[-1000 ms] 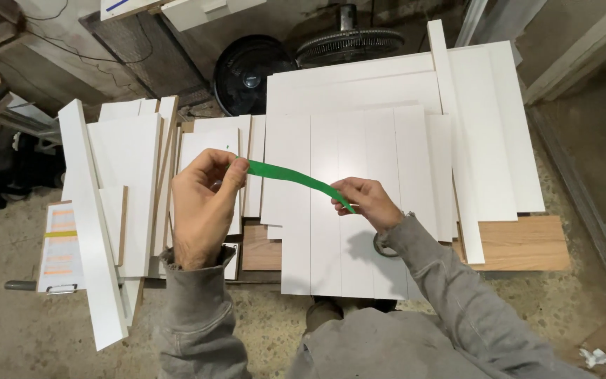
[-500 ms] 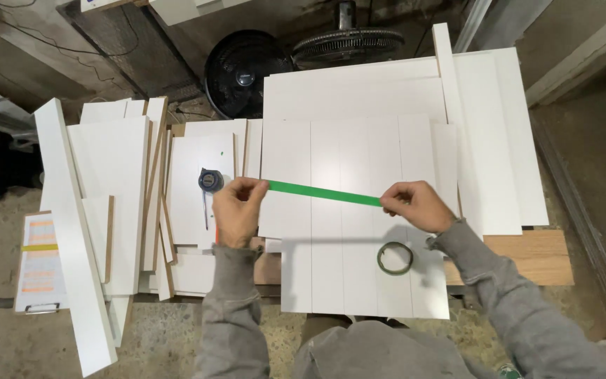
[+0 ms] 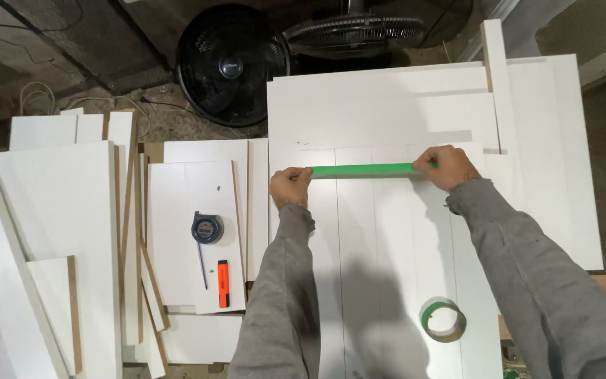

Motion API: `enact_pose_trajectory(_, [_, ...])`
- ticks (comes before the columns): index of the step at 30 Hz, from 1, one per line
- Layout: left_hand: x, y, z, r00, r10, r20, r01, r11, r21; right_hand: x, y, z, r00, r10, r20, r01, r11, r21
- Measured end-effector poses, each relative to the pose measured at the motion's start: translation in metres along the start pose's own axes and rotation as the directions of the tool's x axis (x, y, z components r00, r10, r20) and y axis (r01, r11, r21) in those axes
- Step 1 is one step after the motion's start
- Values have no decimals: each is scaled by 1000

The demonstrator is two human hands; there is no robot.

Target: Measuring and marking white wood panels using a tape measure and green adhesive tape in a workshop.

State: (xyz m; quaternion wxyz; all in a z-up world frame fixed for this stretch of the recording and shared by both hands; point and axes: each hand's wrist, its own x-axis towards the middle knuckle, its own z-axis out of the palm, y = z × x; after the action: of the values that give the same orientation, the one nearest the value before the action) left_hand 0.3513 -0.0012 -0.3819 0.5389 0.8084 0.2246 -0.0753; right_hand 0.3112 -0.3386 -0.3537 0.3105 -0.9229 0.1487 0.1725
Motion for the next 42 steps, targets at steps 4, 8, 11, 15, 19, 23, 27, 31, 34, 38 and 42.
enact_pose_trajectory(4, [21,-4,16,999,35,-34,-33,997,65,37,17,16,999,33,17,-33,999,-3])
enact_pose_trajectory(8, [22,9,21,999,36,-41,-29,988,150,45,13,21,998,56,7,-55,998,-29])
enact_pose_trajectory(11, [20,13,20,995,93,-38,-81,966,245,40,2,19,999,37,-2,-37,999,-38])
enact_pose_trajectory(15, [20,11,23,997,73,-28,-60,945,322,44,2,22,1000,15,-10,-16,999,-34])
enact_pose_trajectory(19, [22,3,26,990,139,-37,-109,895,433,44,-7,19,998,68,15,-67,995,-67])
enact_pose_trajectory(23, [23,2,28,993,113,-32,-86,883,461,46,-4,22,999,54,5,-53,997,-62])
enact_pose_trajectory(27, [21,13,26,997,73,-34,-48,880,472,50,2,26,999,41,-1,-41,996,-80])
enact_pose_trajectory(31, [24,9,27,998,40,-51,-12,891,454,51,-2,25,999,54,7,-53,995,-82])
enact_pose_trajectory(34, [25,5,28,994,103,-31,-75,870,487,49,-2,25,998,55,2,-54,996,-72])
enact_pose_trajectory(38, [24,12,26,999,-5,-38,22,897,442,48,-6,24,998,63,-3,-63,997,-50])
enact_pose_trajectory(42, [27,7,25,997,65,-38,-40,882,470,49,-8,25,998,56,-5,-56,998,-37])
